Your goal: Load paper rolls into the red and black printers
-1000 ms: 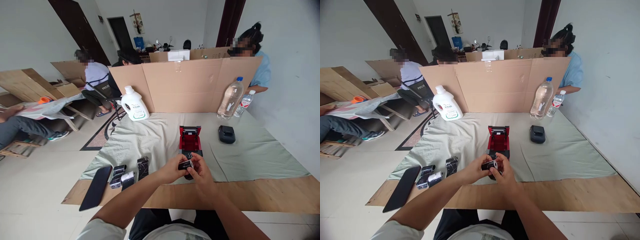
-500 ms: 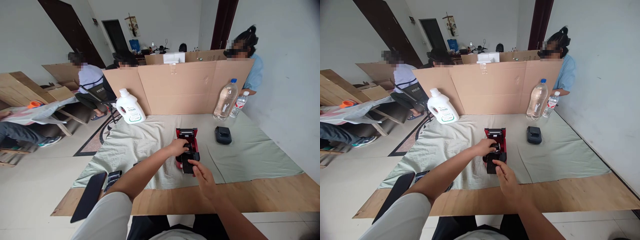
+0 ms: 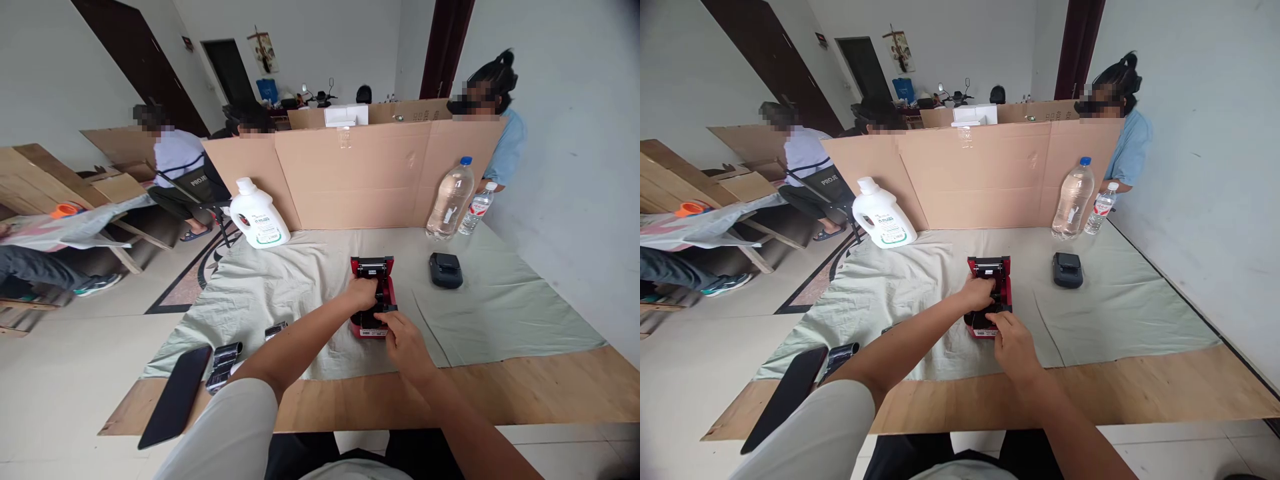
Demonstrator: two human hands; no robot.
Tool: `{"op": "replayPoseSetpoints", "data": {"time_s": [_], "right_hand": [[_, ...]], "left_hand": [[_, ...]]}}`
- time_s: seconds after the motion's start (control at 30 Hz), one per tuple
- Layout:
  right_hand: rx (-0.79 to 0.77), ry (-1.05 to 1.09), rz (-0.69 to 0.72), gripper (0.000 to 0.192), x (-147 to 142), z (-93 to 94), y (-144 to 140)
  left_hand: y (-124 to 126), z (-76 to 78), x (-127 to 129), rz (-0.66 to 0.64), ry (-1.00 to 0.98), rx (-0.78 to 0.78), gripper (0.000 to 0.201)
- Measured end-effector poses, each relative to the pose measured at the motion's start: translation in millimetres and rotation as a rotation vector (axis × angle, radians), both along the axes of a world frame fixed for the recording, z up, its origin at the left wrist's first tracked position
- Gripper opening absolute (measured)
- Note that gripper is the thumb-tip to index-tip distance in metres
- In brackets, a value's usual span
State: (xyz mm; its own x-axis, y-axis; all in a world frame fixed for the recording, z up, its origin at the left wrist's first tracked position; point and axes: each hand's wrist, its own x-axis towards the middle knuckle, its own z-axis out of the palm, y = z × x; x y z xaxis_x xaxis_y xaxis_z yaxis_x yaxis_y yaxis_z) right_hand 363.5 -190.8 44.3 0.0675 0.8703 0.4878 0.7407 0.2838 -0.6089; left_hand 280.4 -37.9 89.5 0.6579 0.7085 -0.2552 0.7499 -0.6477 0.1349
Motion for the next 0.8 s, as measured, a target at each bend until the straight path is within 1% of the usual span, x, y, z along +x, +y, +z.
{"op": "replayPoseSetpoints", "data": {"time_s": [0.1, 0.17, 0.3, 0.4, 0.47, 0.53, 0.57, 0.63, 0.7, 0.73, 0.8], "right_hand": [[0.005, -0.077, -0.08, 0.035, 0, -2.3, 2], [0.034, -0.129, -0.112, 0.029, 1, -2.5, 3], [0.091, -0.195, -0.108, 0.027, 1, -1.2, 5], [0.101, -0.193, -0.082, 0.026, 1, -1.9, 6], [0.11, -0.183, -0.075, 0.027, 1, -3.4, 6], [0.121, -0.182, -0.075, 0.028, 2, -5.1, 6], [0.127, -0.183, -0.076, 0.028, 2, -5.8, 6], [0.134, -0.185, -0.081, 0.028, 2, -6.6, 6], [0.138, -0.188, -0.087, 0.027, 1, -6.7, 5], [0.138, -0.19, -0.086, 0.027, 0, -6.4, 5], [0.137, -0.198, -0.077, 0.025, -1, -5.6, 4]], "left_hand": [[0, -1.3, 6, -0.04, 0.045, 0.03, 0.021], [1, -4.3, 9, -0.031, 0.04, 0.053, 0.018], [3, -10.4, 8, -0.004, -0.028, 0.115, 0.021], [2, -6.6, -1, 0.006, -0.11, 0.064, 0.022], [0, 1.3, -13, 0.011, -0.207, -0.02, 0.022], [1, 11.2, -26, 0.022, -0.376, -0.095, 0.025], [2, 15.8, -32, 0.044, -0.495, -0.094, 0.027], [7, 21.8, -41, 0.103, -0.743, -0.002, 0.029], [14, 21.8, -46, 0.123, -0.911, 0.103, 0.033], [17, 19.5, -48, 0.106, -0.943, 0.114, 0.037], [19, 11.3, -51, 0.047, -0.942, 0.066, 0.043]]}}
